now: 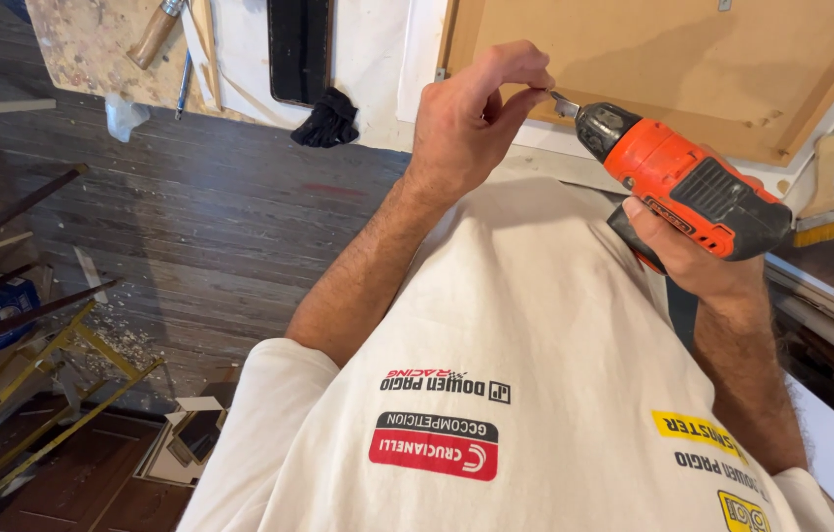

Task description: Assembling a wooden picture frame by attaching metal corner brackets using a power drill and screws.

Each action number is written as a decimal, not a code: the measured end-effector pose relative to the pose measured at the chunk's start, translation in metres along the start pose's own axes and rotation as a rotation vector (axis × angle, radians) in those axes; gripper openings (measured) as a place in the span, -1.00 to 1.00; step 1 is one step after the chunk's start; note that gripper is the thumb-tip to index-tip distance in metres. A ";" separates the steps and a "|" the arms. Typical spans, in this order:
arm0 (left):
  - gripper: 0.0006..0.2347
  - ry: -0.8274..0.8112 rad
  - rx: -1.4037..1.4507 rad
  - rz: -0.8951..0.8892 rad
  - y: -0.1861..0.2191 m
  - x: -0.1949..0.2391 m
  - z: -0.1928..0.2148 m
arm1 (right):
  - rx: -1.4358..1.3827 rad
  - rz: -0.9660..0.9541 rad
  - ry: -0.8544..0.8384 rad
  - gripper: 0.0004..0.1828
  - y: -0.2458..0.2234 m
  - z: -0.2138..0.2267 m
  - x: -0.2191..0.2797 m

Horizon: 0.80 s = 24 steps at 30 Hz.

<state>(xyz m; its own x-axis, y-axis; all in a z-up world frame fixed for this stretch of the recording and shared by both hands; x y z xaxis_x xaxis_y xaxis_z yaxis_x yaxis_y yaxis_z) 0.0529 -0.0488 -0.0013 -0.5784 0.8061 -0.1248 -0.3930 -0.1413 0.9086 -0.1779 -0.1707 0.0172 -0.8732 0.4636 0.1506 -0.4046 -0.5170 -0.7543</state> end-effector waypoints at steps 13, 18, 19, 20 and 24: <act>-0.96 -0.102 -0.186 -0.311 0.017 -0.006 0.012 | -0.130 -0.211 -0.148 -0.80 -0.022 0.002 -0.030; -0.76 -0.290 -0.301 -0.278 -0.012 0.025 -0.006 | -0.109 -0.262 -0.360 -0.64 -0.019 -0.019 -0.037; -0.76 -0.291 -0.299 -0.267 -0.018 0.031 -0.007 | -0.112 -0.266 -0.370 -0.64 -0.017 -0.024 -0.038; -0.76 -0.301 -0.299 -0.239 -0.025 0.038 -0.009 | -0.037 -0.272 -0.402 -0.60 -0.014 -0.032 -0.039; -0.80 -0.262 -0.209 -0.084 -0.050 0.057 -0.007 | 0.027 -0.259 -0.477 -0.59 -0.013 -0.055 -0.046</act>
<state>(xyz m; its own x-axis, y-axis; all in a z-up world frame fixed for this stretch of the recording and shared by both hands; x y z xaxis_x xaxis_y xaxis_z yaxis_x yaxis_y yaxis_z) 0.0345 0.0003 -0.0568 -0.3450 0.9364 -0.0643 -0.5850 -0.1609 0.7949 -0.1179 -0.1457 -0.0148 -0.7678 0.2035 0.6075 -0.6243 -0.4507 -0.6381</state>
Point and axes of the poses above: each hand's wrist, its own x-axis away from the middle knuckle, its own z-axis out of the back of the hand, y = z × x, the point moved 8 cm from there along -x, towards the middle knuckle, and after that the axes turned 3 degrees about -z, right-handed, at the moved point
